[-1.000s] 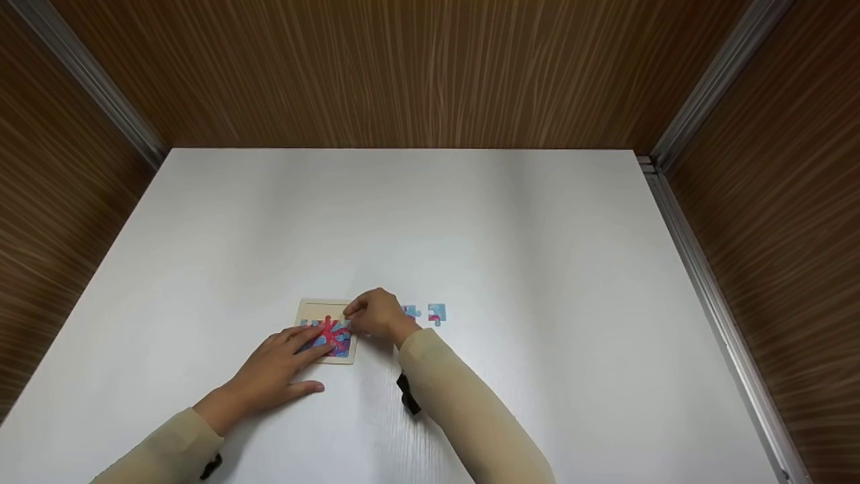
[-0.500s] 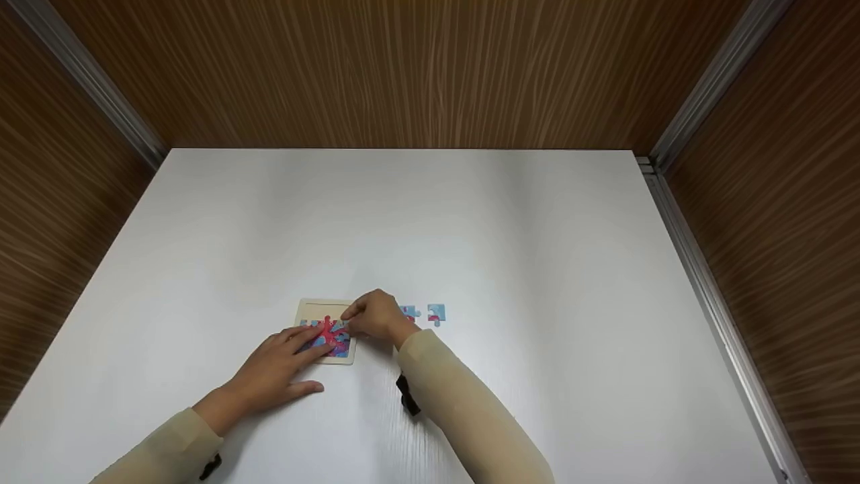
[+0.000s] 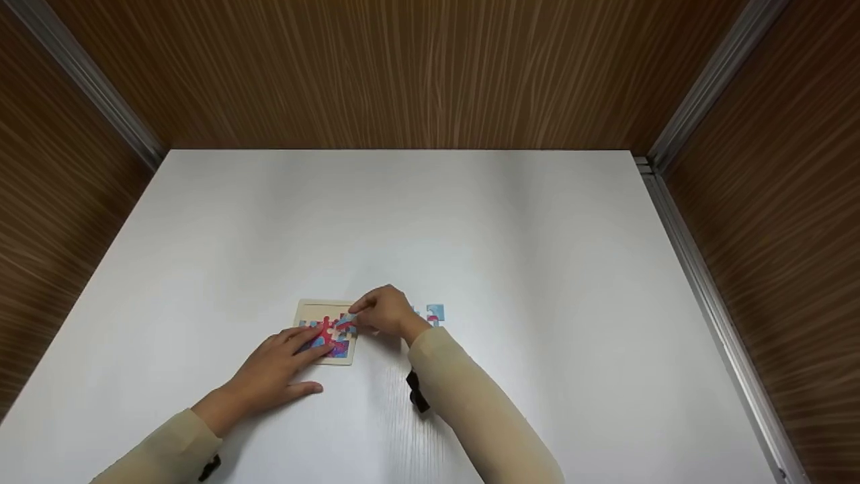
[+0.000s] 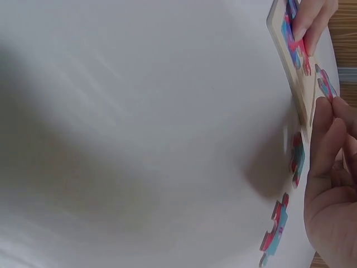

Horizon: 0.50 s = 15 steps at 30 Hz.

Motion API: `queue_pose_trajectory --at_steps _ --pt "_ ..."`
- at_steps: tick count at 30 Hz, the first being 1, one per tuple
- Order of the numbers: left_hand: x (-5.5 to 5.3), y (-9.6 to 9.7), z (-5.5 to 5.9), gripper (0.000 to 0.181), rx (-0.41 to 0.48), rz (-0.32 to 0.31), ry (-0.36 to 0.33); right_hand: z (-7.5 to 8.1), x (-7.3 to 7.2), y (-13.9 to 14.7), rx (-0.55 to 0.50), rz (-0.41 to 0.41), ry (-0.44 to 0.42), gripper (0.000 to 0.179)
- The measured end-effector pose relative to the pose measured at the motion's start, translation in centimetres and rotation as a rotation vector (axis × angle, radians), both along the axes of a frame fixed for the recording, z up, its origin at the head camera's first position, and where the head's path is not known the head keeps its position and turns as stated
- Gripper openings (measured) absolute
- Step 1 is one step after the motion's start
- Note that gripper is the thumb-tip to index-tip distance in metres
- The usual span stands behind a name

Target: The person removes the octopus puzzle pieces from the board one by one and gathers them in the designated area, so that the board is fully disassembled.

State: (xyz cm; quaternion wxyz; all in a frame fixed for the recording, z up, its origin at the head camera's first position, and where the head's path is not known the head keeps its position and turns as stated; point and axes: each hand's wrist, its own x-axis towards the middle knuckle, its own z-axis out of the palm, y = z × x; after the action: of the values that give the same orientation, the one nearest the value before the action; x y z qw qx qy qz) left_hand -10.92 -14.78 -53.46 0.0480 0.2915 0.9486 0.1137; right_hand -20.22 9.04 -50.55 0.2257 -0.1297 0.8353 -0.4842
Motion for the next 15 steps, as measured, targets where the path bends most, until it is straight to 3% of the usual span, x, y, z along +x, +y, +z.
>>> queue_pose_trajectory --at_steps 15 --pt "0.1 0.0 0.2 0.067 0.011 -0.003 0.0 0.1 0.1 2.6 -0.029 0.003 -0.049 0.014"
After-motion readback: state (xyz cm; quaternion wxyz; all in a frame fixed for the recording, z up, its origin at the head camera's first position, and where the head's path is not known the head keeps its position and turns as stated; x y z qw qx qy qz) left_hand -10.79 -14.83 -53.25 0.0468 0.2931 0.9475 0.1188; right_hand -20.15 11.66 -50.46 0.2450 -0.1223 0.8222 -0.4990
